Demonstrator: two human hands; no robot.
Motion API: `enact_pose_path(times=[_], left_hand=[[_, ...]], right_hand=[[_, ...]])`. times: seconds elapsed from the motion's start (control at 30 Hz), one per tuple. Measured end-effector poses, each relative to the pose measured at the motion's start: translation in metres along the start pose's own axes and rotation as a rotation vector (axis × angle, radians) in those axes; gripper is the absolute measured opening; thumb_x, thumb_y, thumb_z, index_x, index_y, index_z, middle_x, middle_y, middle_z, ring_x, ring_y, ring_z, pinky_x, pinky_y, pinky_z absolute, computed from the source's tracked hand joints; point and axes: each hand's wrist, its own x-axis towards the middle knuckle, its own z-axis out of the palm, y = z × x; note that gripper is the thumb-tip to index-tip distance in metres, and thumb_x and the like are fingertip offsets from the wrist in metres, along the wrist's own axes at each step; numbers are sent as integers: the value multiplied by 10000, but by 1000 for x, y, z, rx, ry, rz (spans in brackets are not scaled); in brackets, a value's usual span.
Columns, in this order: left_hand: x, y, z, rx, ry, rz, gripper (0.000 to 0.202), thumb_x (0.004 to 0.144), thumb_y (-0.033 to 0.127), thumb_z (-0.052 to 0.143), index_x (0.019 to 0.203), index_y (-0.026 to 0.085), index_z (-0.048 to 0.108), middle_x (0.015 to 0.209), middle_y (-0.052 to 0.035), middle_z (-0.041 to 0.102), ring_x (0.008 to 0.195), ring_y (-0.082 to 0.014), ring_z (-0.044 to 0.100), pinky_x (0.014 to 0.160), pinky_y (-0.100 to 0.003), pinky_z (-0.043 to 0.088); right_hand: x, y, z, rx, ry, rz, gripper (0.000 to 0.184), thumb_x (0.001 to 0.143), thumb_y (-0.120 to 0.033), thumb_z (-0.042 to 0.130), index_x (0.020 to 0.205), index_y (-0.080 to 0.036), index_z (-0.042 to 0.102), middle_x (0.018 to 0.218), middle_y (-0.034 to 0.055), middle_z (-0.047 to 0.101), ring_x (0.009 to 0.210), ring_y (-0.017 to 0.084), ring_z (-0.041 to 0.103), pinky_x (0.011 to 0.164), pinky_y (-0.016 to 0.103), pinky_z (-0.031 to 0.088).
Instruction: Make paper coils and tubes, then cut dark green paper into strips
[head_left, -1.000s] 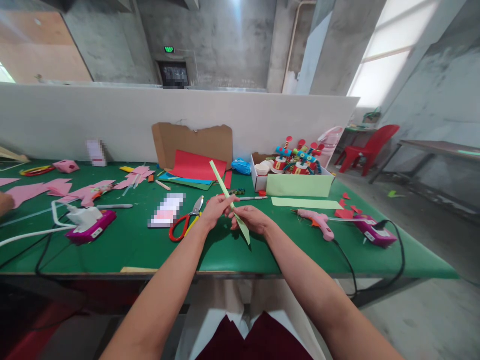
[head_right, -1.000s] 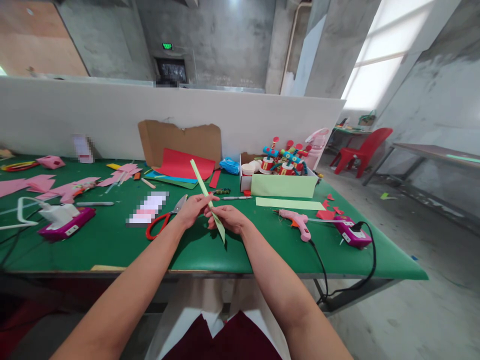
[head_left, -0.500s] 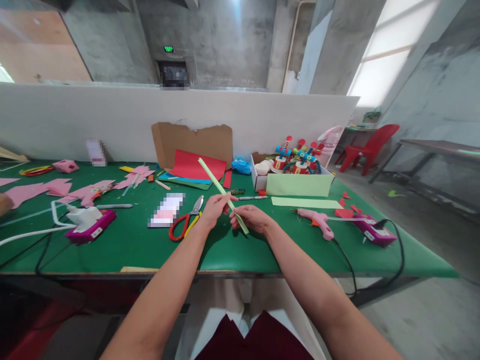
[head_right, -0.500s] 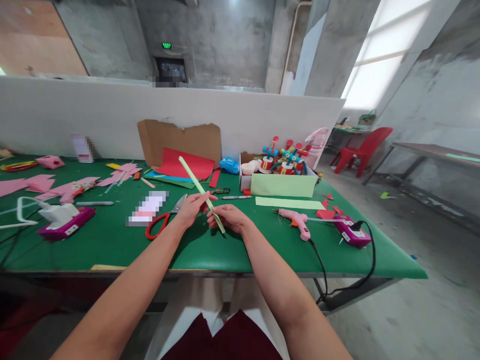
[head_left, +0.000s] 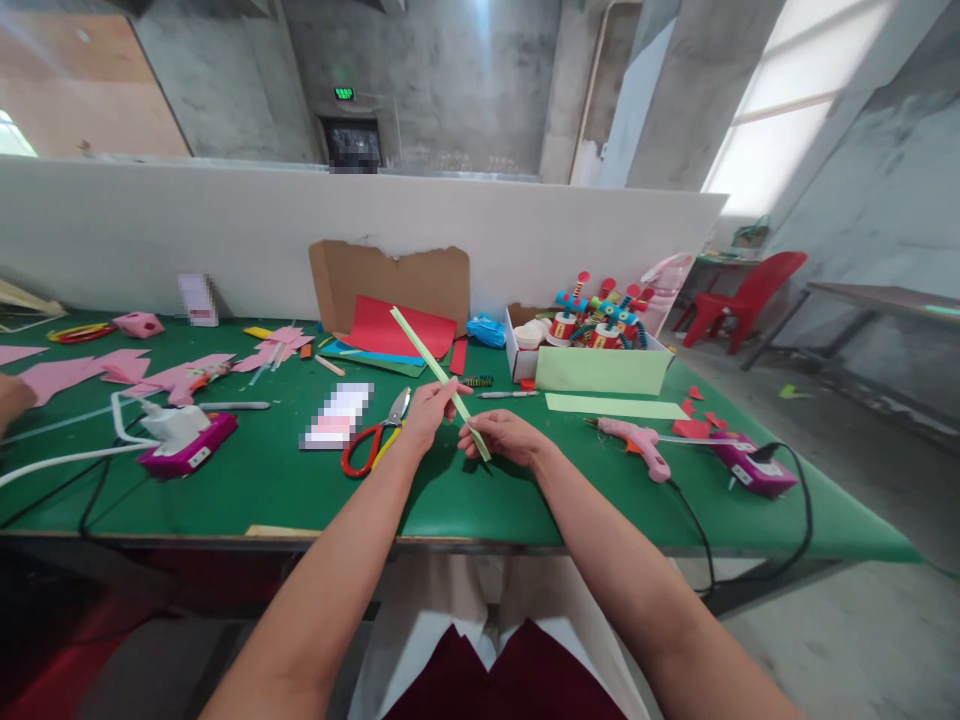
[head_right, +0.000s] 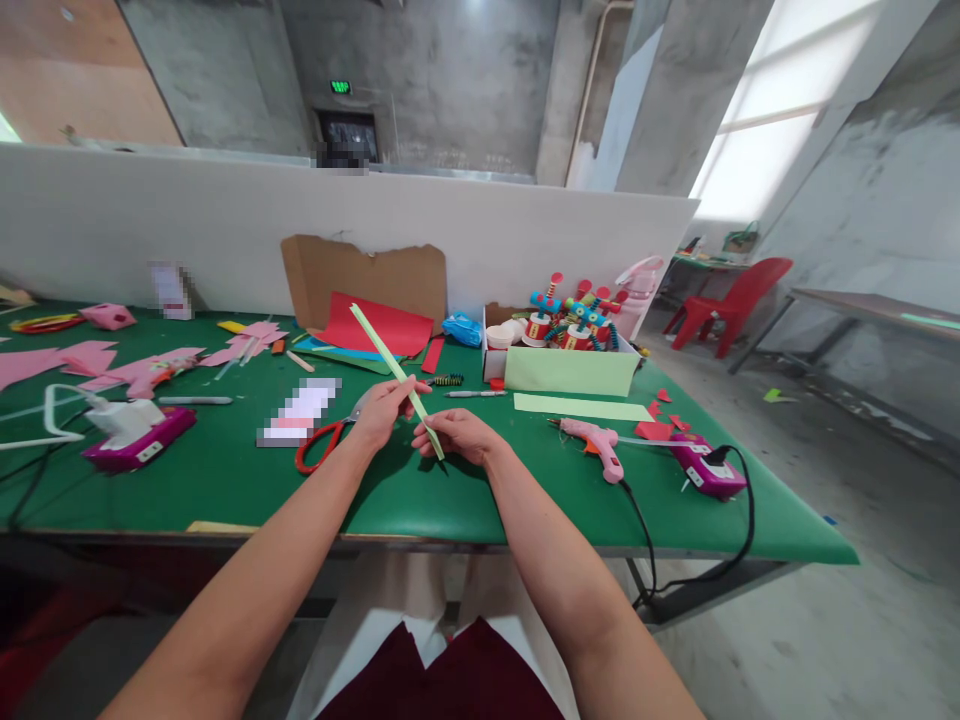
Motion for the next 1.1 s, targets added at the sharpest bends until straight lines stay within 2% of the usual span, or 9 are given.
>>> enact_pose_path(times=[0.2,0.33,0.43,0.67,0.83,1.1], left_hand=[[3,1,-3,-22,73,13,481,731,598,639,743,125,725,425,36,428,417,-81,389,441,-228,275],[2,3,-2,15,57,34,491,744,607,619,735,128,725,418,38,418,416,-82,385,442,-230,281],[0,4,1,119,51,51,491,762,606,594,738,135,732,412,42,417,416,-87,394,449,-232,295],[0,0,0,240,77,82,480,808,578,539,769,143,739,424,46,422,429,-96,410,466,-235,306],[3,-5,-2,251,135,78,492,814,581,522,761,136,726,419,47,400,412,-99,392,441,-236,276],[3,-3,-2,176,214,55,477,800,567,552,791,124,727,443,41,426,424,-94,404,442,-227,293]], right_hand=[[0,-1,2,-6,-23,25,278,838,-369,677,797,-95,688,722,96,730,611,132,678,664,260,548],[-1,-3,6,17,4,30,326,886,-407,609,830,-97,693,755,107,740,633,139,690,668,258,560],[-1,-3,8,-11,23,28,359,901,-434,581,822,-101,691,759,110,741,624,132,687,639,239,559],[-1,-3,10,-94,12,36,231,850,-335,656,772,-118,662,739,80,733,612,112,680,616,205,552],[1,-2,14,-106,98,-54,148,807,-261,705,816,-152,606,746,42,721,593,103,662,593,214,550],[6,4,12,-142,49,-103,57,878,-193,534,888,-162,581,676,6,671,541,93,627,536,202,516]])
